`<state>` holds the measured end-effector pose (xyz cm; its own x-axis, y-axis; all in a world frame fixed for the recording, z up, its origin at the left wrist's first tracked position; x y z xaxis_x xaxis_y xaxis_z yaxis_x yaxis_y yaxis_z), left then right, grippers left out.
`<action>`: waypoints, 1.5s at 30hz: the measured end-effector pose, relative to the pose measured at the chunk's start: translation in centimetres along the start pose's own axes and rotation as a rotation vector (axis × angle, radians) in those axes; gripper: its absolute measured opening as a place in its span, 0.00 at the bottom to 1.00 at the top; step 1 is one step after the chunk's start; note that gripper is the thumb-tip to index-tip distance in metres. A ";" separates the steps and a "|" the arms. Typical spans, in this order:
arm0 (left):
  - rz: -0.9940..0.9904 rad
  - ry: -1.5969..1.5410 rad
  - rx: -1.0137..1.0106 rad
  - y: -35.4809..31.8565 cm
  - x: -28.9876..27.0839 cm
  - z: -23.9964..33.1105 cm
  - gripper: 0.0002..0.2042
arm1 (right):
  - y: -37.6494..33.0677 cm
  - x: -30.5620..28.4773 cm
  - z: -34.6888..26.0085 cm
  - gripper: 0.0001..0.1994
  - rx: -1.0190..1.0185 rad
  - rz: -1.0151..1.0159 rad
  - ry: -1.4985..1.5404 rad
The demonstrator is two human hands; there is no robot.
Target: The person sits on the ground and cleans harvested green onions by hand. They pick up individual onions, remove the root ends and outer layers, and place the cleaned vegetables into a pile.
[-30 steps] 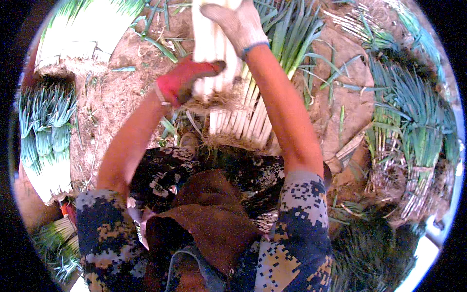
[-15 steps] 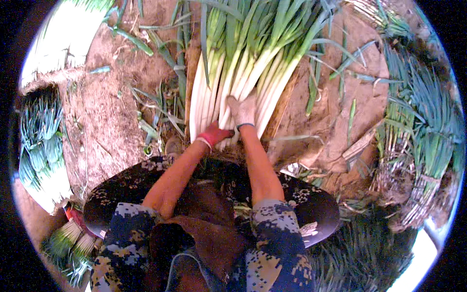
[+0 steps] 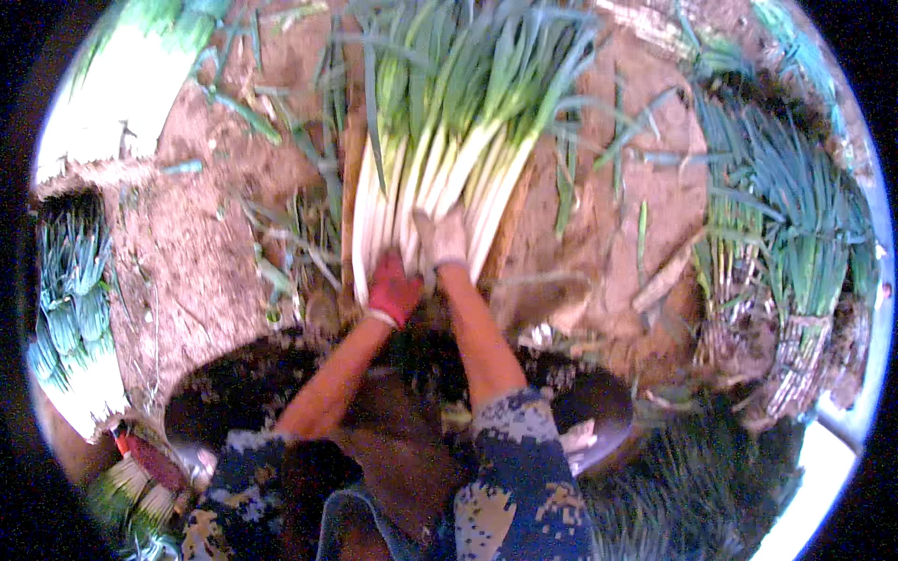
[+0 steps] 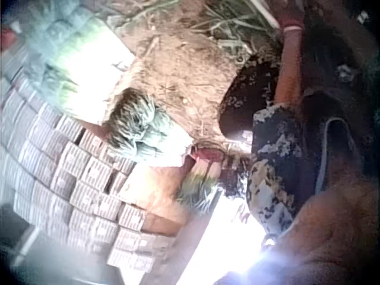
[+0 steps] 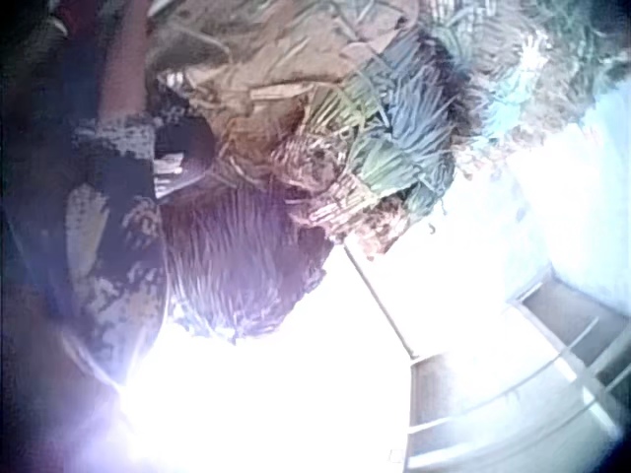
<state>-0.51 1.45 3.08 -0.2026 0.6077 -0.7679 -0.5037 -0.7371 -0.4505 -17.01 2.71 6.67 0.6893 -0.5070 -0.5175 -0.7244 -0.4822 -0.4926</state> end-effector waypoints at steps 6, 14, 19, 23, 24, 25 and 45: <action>-0.004 -0.375 0.184 -0.1 -4.4 2.8 0.22 | -0.1 -1.9 3.8 0.37 -0.069 -0.268 0.003; -0.029 -0.313 0.034 2.4 -2.2 -1.1 0.19 | 1.2 -1.5 7.2 0.32 -0.182 -0.040 -0.112; 0.014 -0.130 0.153 0.3 -6.2 5.0 0.16 | -1.1 -2.8 2.1 0.27 -0.151 0.123 -0.263; -0.141 0.019 0.055 1.4 -4.8 5.7 0.19 | -1.9 -4.6 -3.8 0.30 -0.393 0.309 -0.186; -0.161 -0.003 0.038 2.0 -4.4 5.4 0.19 | -0.7 -5.1 -4.8 0.33 -0.343 0.300 -0.161; -0.180 -0.017 0.015 2.3 -3.9 4.9 0.19 | 0.8 -5.7 -5.3 0.35 -0.343 0.367 -0.087; -0.214 -0.187 0.005 3.8 1.6 1.6 0.13 | 12.1 0.7 -21.4 0.09 -0.981 -0.031 -0.560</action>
<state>-4.12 0.15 0.87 -0.2428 0.7935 -0.5580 -0.5559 -0.5852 -0.5904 -25.27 -18.81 15.33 0.4308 -0.2123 -0.8771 -0.2240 -0.9667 0.1240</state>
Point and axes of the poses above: each hand's wrist, its own y-axis towards the middle knuckle, its own x-axis out of the palm, z = x × y, the point moved 10 cm from there along y, towards the middle knuckle, and after that the axes turned 1 degree about -x, right-handed, at the moved point
